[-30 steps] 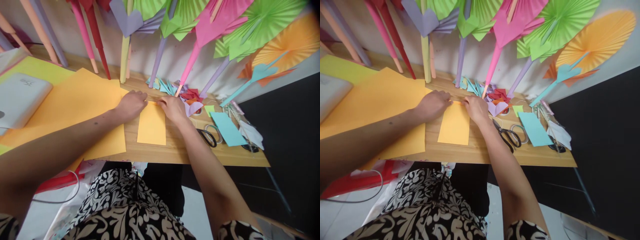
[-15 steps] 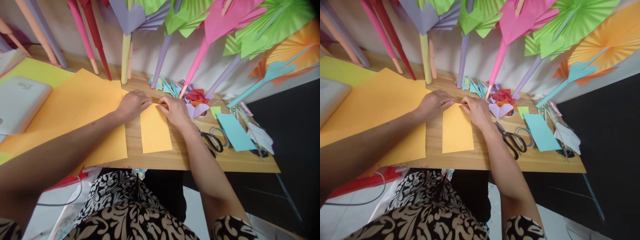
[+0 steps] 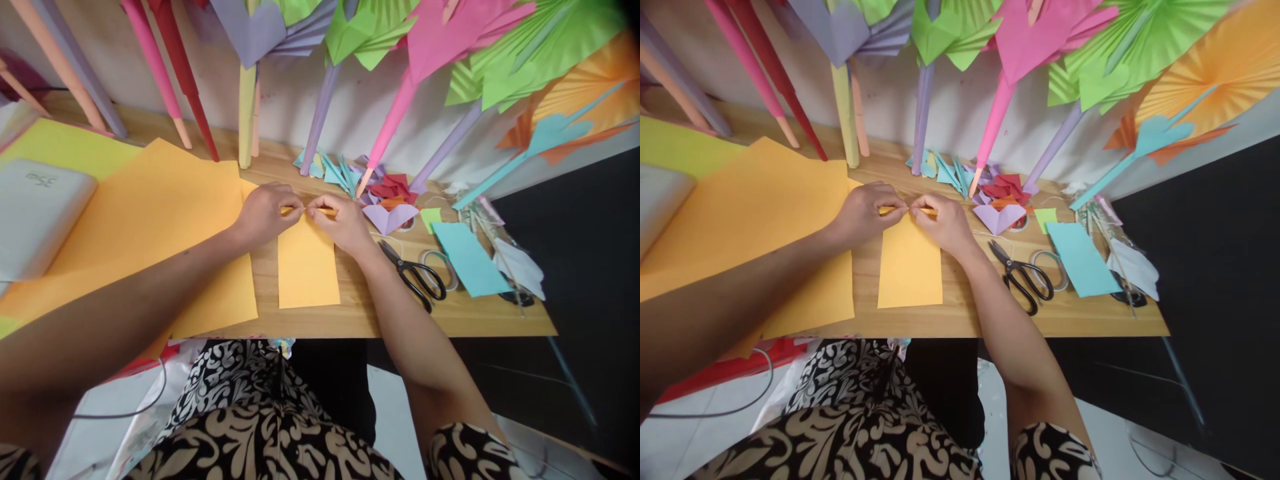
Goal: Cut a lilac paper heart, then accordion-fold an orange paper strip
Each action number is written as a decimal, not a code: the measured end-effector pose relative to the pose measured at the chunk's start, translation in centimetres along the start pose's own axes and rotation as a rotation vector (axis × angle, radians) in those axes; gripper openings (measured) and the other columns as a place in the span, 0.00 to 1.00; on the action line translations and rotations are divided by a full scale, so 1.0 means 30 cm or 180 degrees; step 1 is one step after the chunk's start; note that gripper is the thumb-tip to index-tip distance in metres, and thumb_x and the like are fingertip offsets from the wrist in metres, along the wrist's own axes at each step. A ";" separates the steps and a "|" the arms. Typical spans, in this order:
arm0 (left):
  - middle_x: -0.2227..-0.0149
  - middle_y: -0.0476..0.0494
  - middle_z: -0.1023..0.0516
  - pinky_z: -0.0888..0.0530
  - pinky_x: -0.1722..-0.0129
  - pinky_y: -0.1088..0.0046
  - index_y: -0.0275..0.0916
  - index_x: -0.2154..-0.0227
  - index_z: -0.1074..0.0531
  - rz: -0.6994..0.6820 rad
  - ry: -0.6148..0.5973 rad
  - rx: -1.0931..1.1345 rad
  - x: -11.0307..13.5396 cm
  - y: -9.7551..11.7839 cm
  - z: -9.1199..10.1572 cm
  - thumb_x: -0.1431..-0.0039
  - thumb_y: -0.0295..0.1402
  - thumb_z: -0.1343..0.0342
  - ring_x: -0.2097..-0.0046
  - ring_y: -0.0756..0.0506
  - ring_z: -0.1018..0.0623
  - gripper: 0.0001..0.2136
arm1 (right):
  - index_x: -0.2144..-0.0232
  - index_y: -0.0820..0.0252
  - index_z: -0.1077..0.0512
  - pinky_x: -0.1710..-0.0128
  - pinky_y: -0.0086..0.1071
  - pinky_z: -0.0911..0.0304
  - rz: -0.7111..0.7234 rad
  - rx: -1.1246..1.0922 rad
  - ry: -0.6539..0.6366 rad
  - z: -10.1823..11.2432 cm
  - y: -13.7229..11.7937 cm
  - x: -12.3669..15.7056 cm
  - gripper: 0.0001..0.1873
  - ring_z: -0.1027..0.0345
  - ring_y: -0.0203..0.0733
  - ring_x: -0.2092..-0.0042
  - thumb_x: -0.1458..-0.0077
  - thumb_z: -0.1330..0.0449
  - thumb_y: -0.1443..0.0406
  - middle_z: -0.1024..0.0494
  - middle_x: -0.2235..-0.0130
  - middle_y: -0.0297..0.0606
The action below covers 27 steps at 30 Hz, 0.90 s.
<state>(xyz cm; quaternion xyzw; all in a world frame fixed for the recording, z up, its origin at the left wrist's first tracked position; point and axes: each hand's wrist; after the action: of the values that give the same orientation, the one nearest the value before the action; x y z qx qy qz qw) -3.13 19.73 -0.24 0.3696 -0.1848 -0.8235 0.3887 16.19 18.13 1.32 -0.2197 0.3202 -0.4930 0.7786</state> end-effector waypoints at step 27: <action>0.71 0.47 0.22 0.31 0.64 0.73 0.38 0.75 0.25 0.0423 -0.0098 0.0387 0.005 -0.001 0.048 0.42 0.36 0.47 0.67 0.48 0.26 0.11 | 0.70 0.56 0.22 0.60 0.33 0.34 -0.0037 -0.0242 0.0096 0.067 0.029 0.010 0.08 0.27 0.40 0.63 0.43 0.38 0.60 0.20 0.67 0.33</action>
<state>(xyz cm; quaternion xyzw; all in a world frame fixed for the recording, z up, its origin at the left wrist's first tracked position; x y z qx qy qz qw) -4.28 19.65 0.63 0.3667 -0.2645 -0.7887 0.4165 18.27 18.26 2.05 -0.2436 0.3491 -0.4882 0.7619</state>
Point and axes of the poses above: each hand's wrist, its own x-axis away from the middle knuckle, its own z-axis out of the back of the hand, y = z × x
